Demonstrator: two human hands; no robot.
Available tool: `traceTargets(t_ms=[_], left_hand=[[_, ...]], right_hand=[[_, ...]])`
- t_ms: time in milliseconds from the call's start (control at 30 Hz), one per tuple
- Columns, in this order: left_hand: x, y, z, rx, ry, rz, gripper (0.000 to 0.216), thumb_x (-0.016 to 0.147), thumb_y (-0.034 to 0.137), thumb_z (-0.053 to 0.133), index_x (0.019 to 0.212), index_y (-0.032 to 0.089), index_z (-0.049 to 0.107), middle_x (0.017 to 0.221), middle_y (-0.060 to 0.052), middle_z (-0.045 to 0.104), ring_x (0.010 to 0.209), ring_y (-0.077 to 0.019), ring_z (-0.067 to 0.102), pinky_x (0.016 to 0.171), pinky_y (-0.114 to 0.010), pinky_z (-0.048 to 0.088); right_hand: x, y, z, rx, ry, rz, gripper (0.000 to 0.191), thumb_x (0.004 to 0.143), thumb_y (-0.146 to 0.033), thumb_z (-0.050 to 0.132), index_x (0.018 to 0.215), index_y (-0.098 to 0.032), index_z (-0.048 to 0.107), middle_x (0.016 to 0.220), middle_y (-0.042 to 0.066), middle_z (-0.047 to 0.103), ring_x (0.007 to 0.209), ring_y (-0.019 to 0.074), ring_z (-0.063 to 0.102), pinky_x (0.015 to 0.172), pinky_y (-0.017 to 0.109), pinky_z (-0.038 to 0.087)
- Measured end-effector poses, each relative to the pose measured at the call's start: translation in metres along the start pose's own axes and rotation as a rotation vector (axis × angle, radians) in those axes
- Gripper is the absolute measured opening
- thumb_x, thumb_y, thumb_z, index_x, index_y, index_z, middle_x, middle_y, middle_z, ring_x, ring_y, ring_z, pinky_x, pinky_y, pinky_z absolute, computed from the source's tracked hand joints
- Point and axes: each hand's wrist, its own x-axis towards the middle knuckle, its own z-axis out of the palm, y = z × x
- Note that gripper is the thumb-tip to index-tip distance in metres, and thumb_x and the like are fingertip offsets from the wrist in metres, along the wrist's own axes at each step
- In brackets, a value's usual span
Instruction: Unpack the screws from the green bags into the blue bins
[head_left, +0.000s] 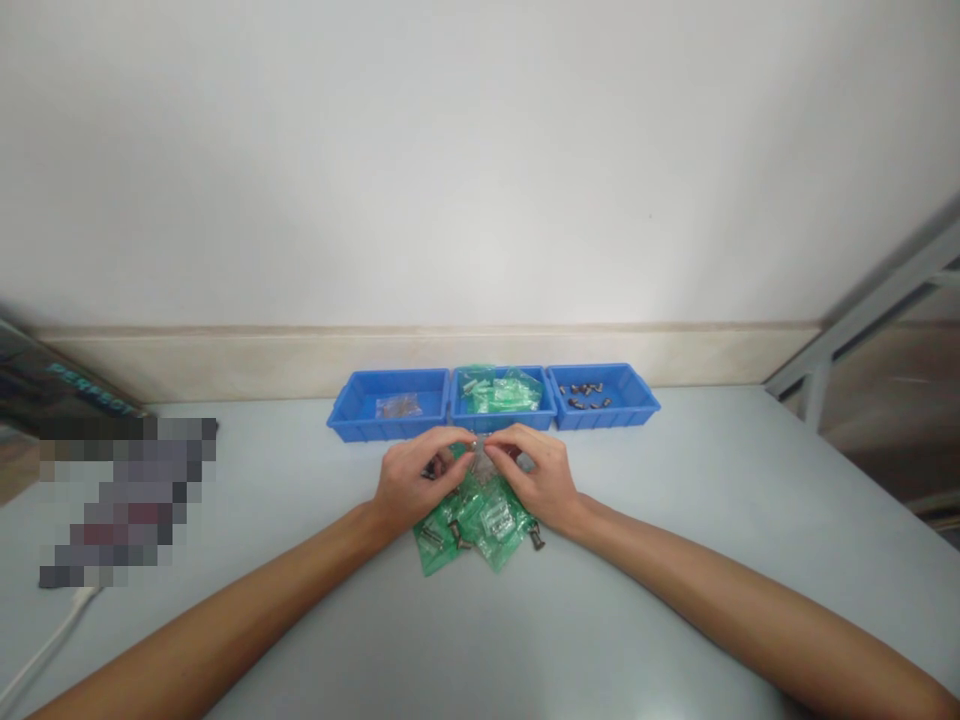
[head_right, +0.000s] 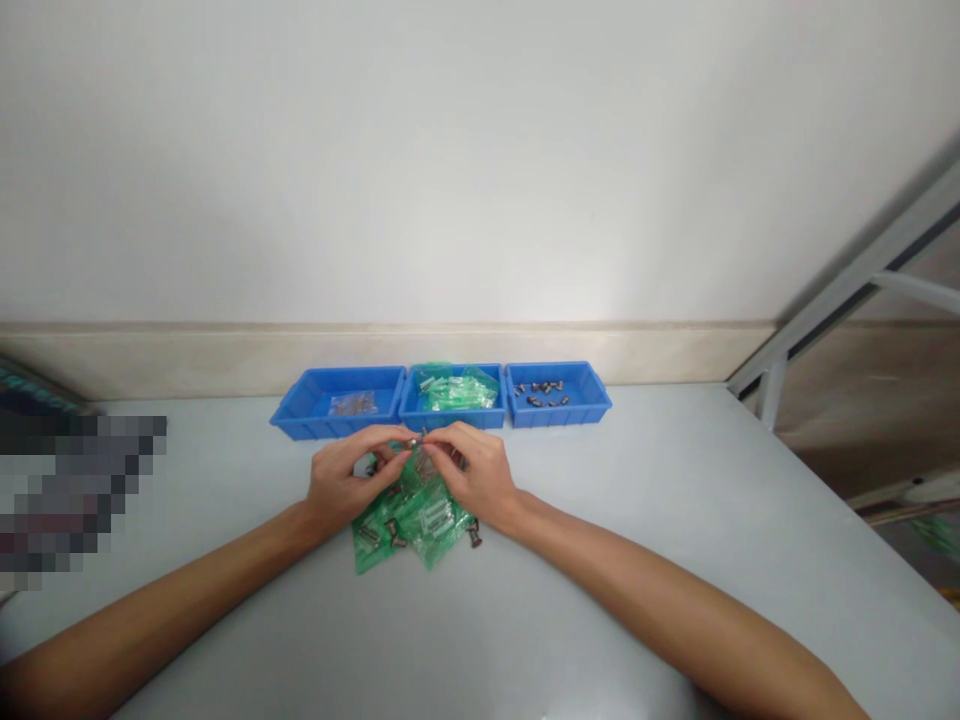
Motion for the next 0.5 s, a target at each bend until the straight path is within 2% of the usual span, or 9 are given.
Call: traceTargets(t_ms=[100,267,367,500], left_hand=[[0.0007,-0.0009,0.0001,0.009,0.025,0.028,0.011,0.090,0.023,0.058,0.093,0.016,0.065,0.081,-0.002,0.073,0.052,-0.0067,0.060,0.053,-0.017,0.050],[0.0002,-0.0027,-0.0001,0.031,0.002,0.013,0.019,0.094,0.027,0.052,0.096,0.017,0.068,0.085,-0.005,0.074,0.073,-0.0130,0.068,0.066,-0.022,0.055],[-0.0019,-0.0048,0.0010,0.034,-0.014,-0.043,0.022,0.095,0.031,0.051,0.096,0.018,0.069,0.079,-0.002,0.074,0.062,-0.0105,0.067,0.065,-0.020,0.054],[-0.0057,-0.0081,0.0035,0.029,0.025,-0.097,0.022,0.093,0.037,0.055,0.096,0.019,0.067,0.074,0.002,0.074,0.044,-0.0064,0.060,0.055,-0.017,0.052]], right_hand=[[-0.0002,0.0004,0.0003,-0.003,0.003,0.001,0.011,0.090,-0.021,0.058,0.085,-0.019,0.068,0.072,0.002,0.067,0.064,0.0138,0.061,0.063,0.025,0.049],[-0.0013,0.0025,0.0007,-0.015,-0.011,0.001,0.014,0.091,-0.023,0.056,0.086,-0.019,0.068,0.074,0.003,0.068,0.065,0.0145,0.061,0.064,0.026,0.049],[-0.0017,0.0040,0.0009,-0.011,-0.013,-0.020,0.015,0.092,-0.024,0.055,0.088,-0.019,0.069,0.075,0.003,0.068,0.066,0.0147,0.061,0.064,0.026,0.050],[-0.0015,0.0052,0.0015,-0.005,-0.045,-0.037,0.015,0.092,-0.023,0.055,0.095,-0.019,0.069,0.078,0.004,0.069,0.065,0.0139,0.061,0.062,0.025,0.050]])
